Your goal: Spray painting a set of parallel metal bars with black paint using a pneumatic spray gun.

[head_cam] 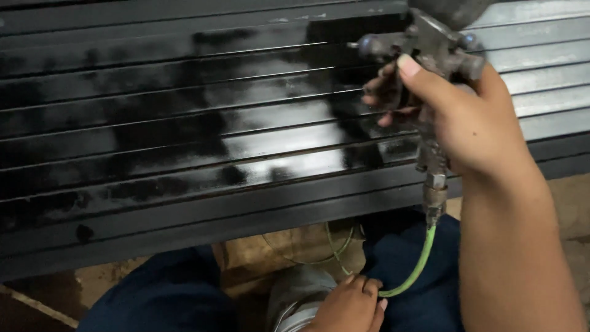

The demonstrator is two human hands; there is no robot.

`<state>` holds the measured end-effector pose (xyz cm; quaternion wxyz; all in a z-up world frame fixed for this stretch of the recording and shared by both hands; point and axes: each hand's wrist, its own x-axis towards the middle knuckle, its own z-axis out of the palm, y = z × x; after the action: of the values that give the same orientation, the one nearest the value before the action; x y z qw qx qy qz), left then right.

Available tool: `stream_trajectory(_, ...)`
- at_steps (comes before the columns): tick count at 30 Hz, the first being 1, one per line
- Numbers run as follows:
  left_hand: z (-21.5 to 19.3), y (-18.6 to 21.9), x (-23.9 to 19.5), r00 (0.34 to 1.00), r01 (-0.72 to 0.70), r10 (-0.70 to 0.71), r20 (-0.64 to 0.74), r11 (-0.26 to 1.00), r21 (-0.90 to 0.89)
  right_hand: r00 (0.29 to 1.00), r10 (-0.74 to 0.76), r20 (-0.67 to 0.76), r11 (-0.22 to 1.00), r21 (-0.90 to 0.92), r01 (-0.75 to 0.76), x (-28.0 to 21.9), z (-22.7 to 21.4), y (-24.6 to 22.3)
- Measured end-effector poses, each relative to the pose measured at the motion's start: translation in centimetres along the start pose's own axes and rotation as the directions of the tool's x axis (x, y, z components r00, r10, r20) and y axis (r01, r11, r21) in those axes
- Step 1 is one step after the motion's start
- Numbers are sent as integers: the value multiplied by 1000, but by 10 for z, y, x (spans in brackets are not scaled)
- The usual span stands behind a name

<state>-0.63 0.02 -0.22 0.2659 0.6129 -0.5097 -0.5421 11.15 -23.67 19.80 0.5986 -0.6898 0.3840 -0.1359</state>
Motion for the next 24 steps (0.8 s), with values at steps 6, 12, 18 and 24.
stream_trajectory(6,-10,16,1,987,83,-84,138,996,15,974,4,-225,1000,-27,-11,-26,-41,7)
stream_trajectory(12,4,-3,11,939,31,-35,341,999,19,711,328,-621,858,-119,-500,-69,-89,10)
stream_trajectory(18,147,-140,16,969,-97,27,246,956,276,865,190,-464,981,53,-187,-103,-141,83)
stream_trajectory(24,38,-63,5,922,0,-46,386,993,119,920,124,-373,992,20,-126,-116,-161,86)
